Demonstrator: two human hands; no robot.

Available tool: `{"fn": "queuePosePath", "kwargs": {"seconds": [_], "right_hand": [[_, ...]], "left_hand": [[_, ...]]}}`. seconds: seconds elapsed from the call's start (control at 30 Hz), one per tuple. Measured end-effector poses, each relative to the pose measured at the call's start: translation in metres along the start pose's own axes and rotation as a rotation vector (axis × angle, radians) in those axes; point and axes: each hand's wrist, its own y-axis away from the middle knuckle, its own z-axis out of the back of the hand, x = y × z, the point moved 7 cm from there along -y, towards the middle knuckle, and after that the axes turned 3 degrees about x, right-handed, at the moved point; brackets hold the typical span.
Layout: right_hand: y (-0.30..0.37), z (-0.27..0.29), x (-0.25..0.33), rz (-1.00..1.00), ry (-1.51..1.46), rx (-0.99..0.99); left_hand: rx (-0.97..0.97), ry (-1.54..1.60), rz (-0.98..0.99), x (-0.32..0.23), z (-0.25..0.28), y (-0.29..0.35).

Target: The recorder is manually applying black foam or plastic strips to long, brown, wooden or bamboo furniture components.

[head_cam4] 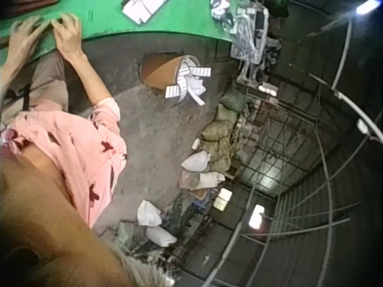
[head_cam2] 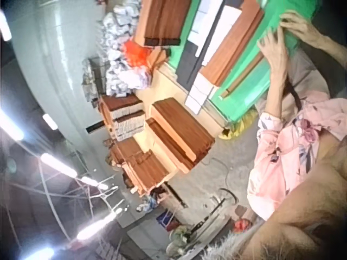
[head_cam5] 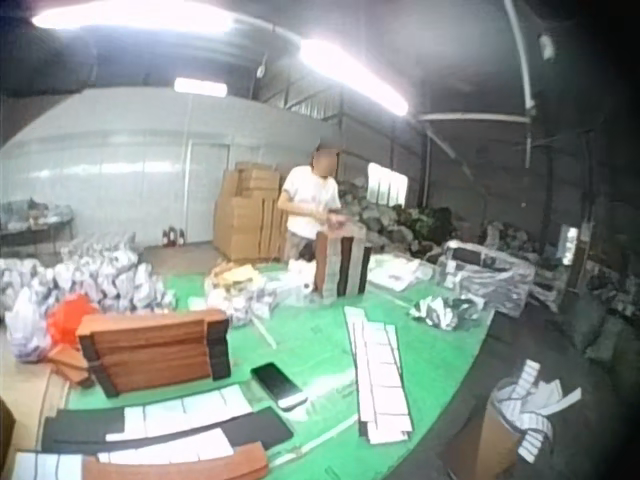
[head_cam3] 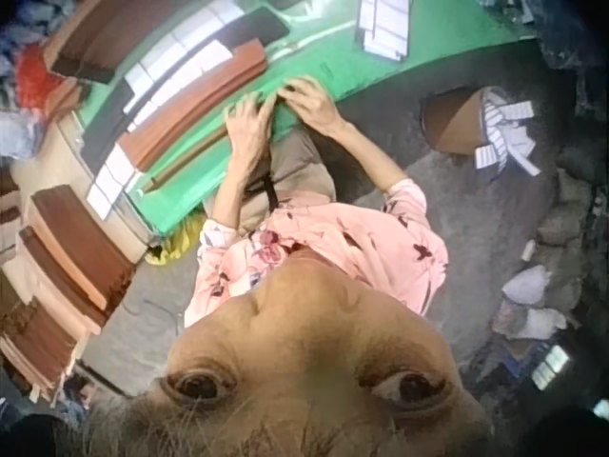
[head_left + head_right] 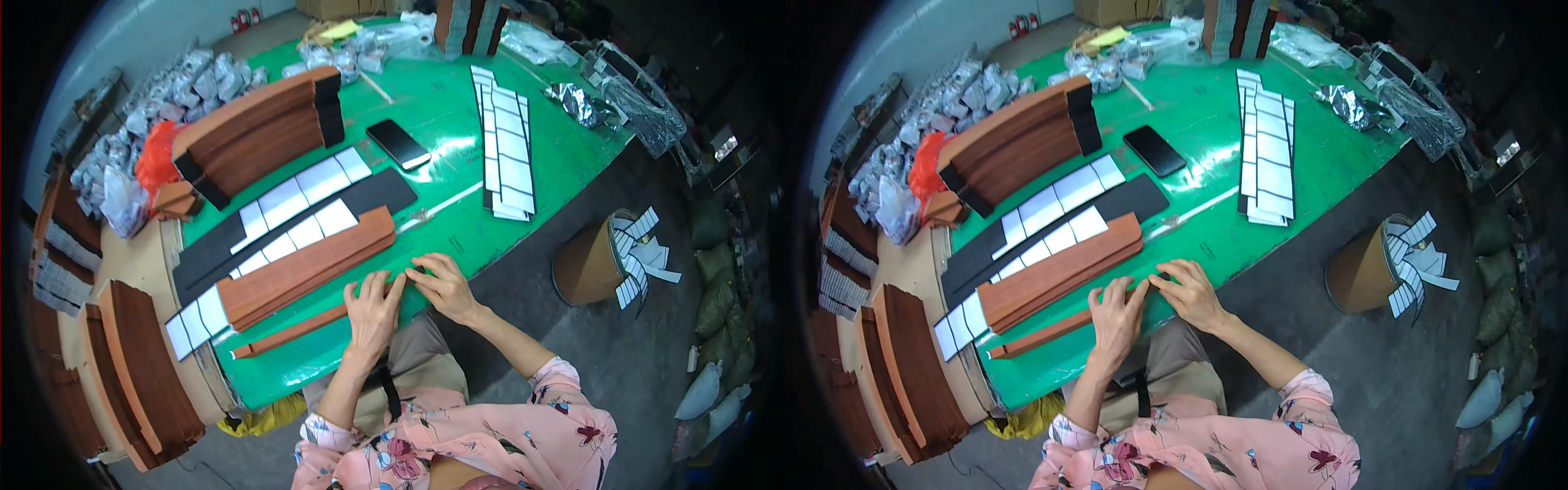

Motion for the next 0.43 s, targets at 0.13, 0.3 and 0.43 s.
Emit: {"fn": "queuePosePath", "kwargs": {"seconds": [0.13,0.3,0.43], "right_hand": [[-0.006,0.01,0.003,-0.047,0.014,0.03],[-0.015,-0.003,0.003,-0.032,-0.011,0.128],[-0.033,-0.017,-0.002,0.061,0.013,0.228]], "left_hand": [[-0.178,-0.127,0.057,0.013,0.069,0.039],[-0.466,-0.125,0.61,0.121,0.137,0.157],[-0.224,0.475,0.899,0.183,0.102,0.209]]}}
